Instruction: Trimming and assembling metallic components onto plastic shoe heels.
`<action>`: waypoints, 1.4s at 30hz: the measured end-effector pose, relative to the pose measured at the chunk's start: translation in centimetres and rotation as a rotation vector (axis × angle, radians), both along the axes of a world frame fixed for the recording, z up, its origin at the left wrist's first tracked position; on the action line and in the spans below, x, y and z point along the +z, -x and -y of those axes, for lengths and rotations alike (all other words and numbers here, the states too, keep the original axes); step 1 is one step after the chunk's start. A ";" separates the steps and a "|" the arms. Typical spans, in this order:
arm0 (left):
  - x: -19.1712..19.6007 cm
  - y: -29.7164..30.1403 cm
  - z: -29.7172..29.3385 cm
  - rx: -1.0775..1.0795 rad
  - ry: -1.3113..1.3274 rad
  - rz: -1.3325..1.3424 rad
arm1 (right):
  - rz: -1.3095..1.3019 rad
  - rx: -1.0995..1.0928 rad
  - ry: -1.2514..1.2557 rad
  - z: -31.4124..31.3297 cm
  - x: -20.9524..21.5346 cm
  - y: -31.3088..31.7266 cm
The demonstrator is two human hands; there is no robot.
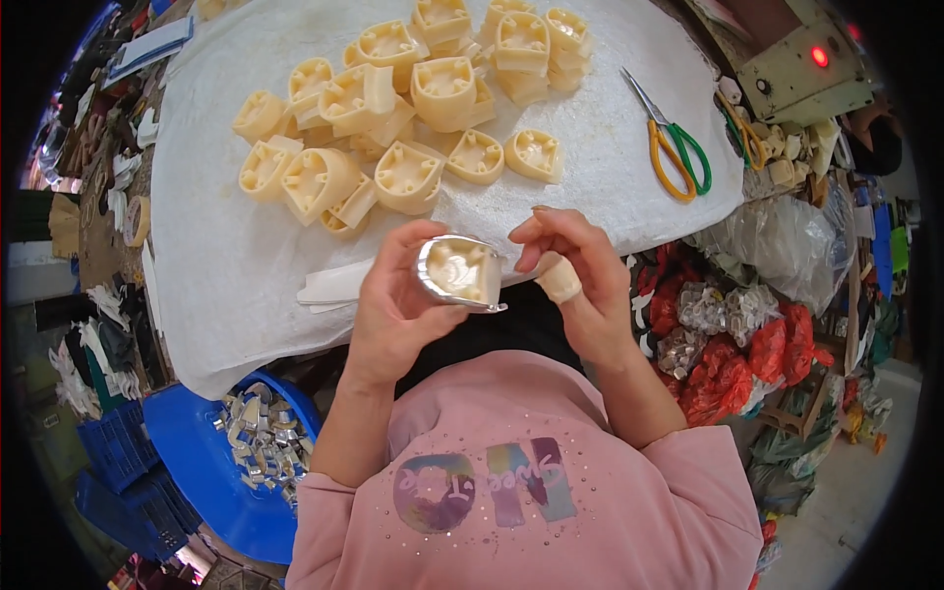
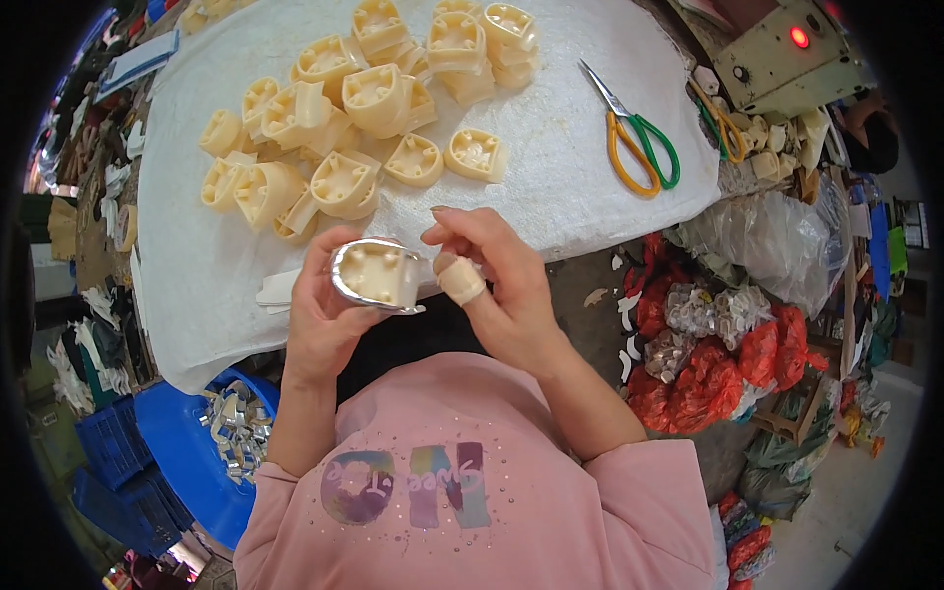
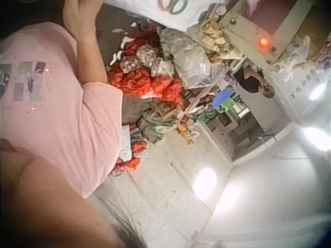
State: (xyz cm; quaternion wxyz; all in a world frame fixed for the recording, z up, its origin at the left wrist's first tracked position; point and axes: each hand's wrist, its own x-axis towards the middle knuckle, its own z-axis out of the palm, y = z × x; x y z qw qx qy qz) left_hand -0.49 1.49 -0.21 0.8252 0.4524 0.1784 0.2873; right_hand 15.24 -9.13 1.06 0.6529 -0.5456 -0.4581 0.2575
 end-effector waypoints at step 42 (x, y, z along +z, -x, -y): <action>-1.5 9.4 -0.9 0.052 0.377 0.212 | 0.287 0.346 -0.060 -3.7 -0.8 3.5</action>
